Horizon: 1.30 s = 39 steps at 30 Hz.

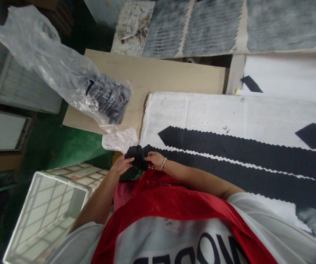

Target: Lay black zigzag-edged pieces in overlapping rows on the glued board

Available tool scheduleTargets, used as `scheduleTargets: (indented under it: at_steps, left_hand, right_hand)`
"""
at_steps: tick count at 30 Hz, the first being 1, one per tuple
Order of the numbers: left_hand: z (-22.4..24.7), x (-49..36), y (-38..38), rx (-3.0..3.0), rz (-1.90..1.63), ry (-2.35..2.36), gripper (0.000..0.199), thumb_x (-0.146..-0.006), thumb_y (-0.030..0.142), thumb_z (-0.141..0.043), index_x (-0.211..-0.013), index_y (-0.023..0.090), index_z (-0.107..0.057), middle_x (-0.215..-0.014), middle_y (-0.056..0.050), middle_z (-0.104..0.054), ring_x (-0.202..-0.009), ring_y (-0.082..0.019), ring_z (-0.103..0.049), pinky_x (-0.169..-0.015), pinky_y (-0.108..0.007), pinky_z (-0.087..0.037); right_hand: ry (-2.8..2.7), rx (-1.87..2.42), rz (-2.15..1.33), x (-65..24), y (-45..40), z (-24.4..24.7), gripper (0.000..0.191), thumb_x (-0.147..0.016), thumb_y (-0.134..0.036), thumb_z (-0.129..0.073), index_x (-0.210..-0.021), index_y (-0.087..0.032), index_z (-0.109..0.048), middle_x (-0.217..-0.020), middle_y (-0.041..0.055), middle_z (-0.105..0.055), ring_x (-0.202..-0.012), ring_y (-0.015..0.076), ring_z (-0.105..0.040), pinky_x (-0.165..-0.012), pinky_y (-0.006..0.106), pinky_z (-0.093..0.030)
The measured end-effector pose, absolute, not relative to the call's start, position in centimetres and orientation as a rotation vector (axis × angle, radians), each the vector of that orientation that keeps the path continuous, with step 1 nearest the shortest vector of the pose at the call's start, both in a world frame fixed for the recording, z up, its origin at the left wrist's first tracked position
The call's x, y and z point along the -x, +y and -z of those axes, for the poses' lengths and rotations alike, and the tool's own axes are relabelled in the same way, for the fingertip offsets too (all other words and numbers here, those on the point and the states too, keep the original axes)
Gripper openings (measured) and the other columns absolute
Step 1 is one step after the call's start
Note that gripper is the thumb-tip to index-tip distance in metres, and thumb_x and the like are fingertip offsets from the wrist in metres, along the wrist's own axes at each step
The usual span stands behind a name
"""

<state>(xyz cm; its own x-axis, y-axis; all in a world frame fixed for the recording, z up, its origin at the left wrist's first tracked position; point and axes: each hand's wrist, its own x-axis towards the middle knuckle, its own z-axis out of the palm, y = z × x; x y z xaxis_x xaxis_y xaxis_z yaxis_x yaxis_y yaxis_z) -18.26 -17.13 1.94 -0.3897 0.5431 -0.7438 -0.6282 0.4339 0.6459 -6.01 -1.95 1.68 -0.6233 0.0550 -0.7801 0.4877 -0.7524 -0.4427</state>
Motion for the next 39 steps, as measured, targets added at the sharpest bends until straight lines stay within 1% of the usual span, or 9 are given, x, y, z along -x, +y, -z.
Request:
scheduleTargets:
  at_steps: [7, 10, 13, 17, 19, 22, 27, 32, 39]
  left_hand:
    - [-2.4, 17.8, -15.7, 0.07, -1.272, 1.682, 0.056, -0.057, 0.033, -0.076, -0.107, 0.013, -0.061, -0.09, -0.007, -0.07, -0.08, -0.021, -0.066, -0.07, -0.036, -0.054]
    - [-2.2, 18.0, -15.4, -0.02, -1.182, 1.869, 0.054, -0.06, 0.038, -0.072, -0.107, 0.012, -0.062, -0.085, -0.006, -0.07, -0.077, -0.021, -0.066, -0.069, -0.034, -0.053]
    - [-2.0, 18.4, -15.3, -0.223, -0.932, 2.172, 0.041, -0.067, 0.035, -0.066, -0.101, 0.012, -0.066, -0.082, -0.004, -0.071, -0.08, -0.021, -0.065, -0.072, -0.031, -0.051]
    - [-2.0, 18.6, -15.1, -0.472, -0.677, 2.372, 0.033, -0.074, 0.027, -0.058, -0.103, 0.014, -0.067, -0.091, -0.007, -0.071, -0.086, -0.021, -0.065, -0.078, -0.03, -0.049]
    - [-1.9, 18.6, -15.0, -0.525, -0.652, 2.383, 0.033, -0.076, 0.026, -0.057, -0.106, 0.014, -0.066, -0.095, -0.009, -0.071, -0.088, -0.021, -0.065, -0.08, -0.03, -0.048]
    - [-1.6, 18.5, -15.0, -0.56, -0.624, 2.396, 0.033, -0.077, 0.026, -0.056, -0.108, 0.016, -0.065, -0.099, -0.009, -0.07, -0.092, -0.021, -0.065, -0.083, -0.03, -0.047]
    - [-1.4, 18.3, -14.9, -0.583, -0.585, 2.423, 0.034, -0.079, 0.025, -0.055, -0.111, 0.016, -0.064, -0.103, -0.009, -0.069, -0.097, -0.021, -0.064, -0.087, -0.03, -0.046]
    - [-1.6, 18.3, -14.8, -0.615, -0.573, 2.443, 0.034, -0.08, 0.023, -0.055, -0.111, 0.016, -0.064, -0.104, -0.01, -0.069, -0.097, -0.022, -0.064, -0.087, -0.032, -0.047]
    - [-1.6, 18.5, -14.8, -0.657, -0.583, 2.449, 0.034, -0.08, 0.022, -0.054, -0.112, 0.018, -0.064, -0.108, -0.008, -0.068, -0.101, -0.021, -0.062, -0.09, -0.031, -0.046]
  right_hand:
    - [1.35, -1.316, 2.203, 6.6, -1.8, -0.6, 0.034, -0.07, -0.018, -0.067, -0.057, -0.021, -0.036, -0.032, -0.0122, -0.035, -0.03, 0.0048, -0.033, -0.034, 0.018, -0.024]
    - [1.523, -1.287, 2.067, 6.9, -1.5, -0.4, 0.032, -0.072, -0.021, -0.068, -0.057, -0.021, -0.039, -0.035, -0.0096, -0.041, -0.032, 0.0056, -0.037, -0.036, 0.019, -0.028]
    - [1.613, -1.184, 1.944, 6.9, -1.3, -0.3, 0.025, -0.077, -0.026, -0.063, -0.061, -0.02, -0.045, -0.042, -0.0059, -0.05, -0.037, 0.0082, -0.046, -0.04, 0.021, -0.037]
    - [1.862, -0.982, 1.64, 5.9, -1.0, -0.6, 0.009, -0.084, -0.025, -0.054, -0.086, -0.017, -0.056, -0.056, -0.0009, -0.061, -0.047, 0.0115, -0.056, -0.048, 0.023, -0.042]
    - [2.032, -0.897, 1.493, 5.1, -0.8, -0.9, 0.016, -0.083, -0.022, -0.055, -0.097, -0.016, -0.057, -0.069, 0.003, -0.066, -0.059, 0.0139, -0.061, -0.056, 0.024, -0.043]
    - [2.32, -0.731, 1.253, 4.0, -0.5, -1.4, 0.02, -0.082, -0.019, -0.053, -0.101, -0.016, -0.059, -0.091, 0.0086, -0.066, -0.081, 0.0176, -0.062, -0.069, 0.026, -0.043]
    - [2.775, -0.257, 0.751, 2.8, -0.1, -1.6, 0.026, -0.088, -0.02, -0.042, -0.104, -0.014, -0.062, -0.104, 0.0142, -0.061, -0.097, 0.0238, -0.054, -0.081, 0.034, -0.041]
    - [2.973, 0.076, 0.666, 2.2, 0.3, -0.4, 0.037, -0.092, -0.019, -0.036, -0.123, -0.013, -0.056, -0.129, 0.0146, -0.052, -0.116, 0.0275, -0.043, -0.099, 0.045, -0.03]
    - [2.963, 0.191, 0.645, 2.0, 0.4, 1.0, 0.044, -0.089, -0.02, -0.042, -0.132, -0.014, -0.049, -0.137, 0.0139, -0.047, -0.124, 0.0281, -0.039, -0.106, 0.05, -0.021]
